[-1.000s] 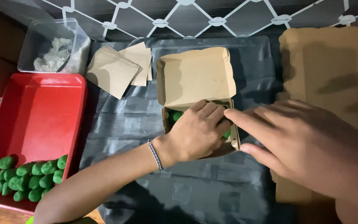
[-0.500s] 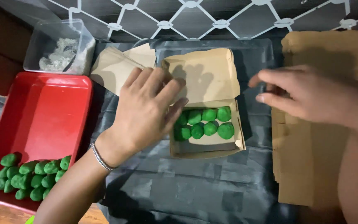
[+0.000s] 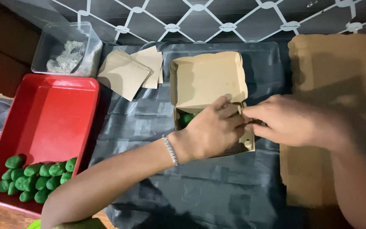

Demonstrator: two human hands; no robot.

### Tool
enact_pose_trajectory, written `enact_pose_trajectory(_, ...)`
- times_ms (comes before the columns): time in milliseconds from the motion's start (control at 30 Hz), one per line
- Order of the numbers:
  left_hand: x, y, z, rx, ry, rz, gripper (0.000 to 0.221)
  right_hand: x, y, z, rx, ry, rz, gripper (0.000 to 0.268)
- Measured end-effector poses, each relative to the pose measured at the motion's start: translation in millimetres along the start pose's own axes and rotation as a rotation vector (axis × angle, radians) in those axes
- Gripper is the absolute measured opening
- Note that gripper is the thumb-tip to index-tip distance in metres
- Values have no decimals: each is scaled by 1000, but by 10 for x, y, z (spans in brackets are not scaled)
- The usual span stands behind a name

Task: The person assembles a small cardboard box, fills it with green spherical food items from a tray, adds white powder using a spoon, and then folds the box closed.

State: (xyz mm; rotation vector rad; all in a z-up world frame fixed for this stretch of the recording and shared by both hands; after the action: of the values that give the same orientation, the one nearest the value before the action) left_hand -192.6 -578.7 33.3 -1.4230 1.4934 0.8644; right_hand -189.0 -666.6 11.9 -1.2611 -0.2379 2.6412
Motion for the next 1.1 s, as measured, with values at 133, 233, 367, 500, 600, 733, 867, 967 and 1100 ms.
enact_pose_trajectory(133, 150, -1, -82, 26, -109, -48, 13, -47, 22, -14, 41, 33, 92, 28)
enact_pose_trajectory(233, 109, 6, -66, 11, -70, -46, 16, -64, -37, 22, 33, 13, 68, 31)
enact_pose_trajectory(367, -118, -32, -2, -19, 104, 0, 18, -90, -121, 109, 82, -80, 87, 31)
enact_pose_trajectory(500, -629, -361, 88, -86, 102, 60, 38, 115, -65, 137, 79, -84, 112, 28)
enact_pose_trajectory(600, -1044, -880, 347, -204, 300, 176, 20, 35, -118, 299, 87, -19, 141, 24)
enact_pose_trajectory(733, -727, -1920, 1028, -634, -45, -223, 34, -14, -108, 289, 48, 37, 150, 17)
enact_pose_trajectory(867, -174, -2498, 1845, -1007, -528, -196, 81, 58, -21, 154, 59, 23, 4, 35)
enact_pose_trajectory(967, -95, -2505, 1955, -1062, -515, -83, 43, 77, -33, 167, 72, -36, 40, 21)
enact_pose_trajectory(1100, -138, -2481, 1934, -1073, -534, -143, 38, 99, -72, 162, 35, -26, -24, 14)
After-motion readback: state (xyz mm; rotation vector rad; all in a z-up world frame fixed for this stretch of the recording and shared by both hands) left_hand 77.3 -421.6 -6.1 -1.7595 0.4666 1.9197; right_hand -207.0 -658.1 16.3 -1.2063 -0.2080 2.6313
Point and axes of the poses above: each hand's wrist, its own z-axis away from the middle knuckle, its own x-axis out of the palm, y = z × x, the point moved 10 cm from there along -z, towards the middle knuckle, and after that the axes turned 1 degree about y, right-handed, at the moved point
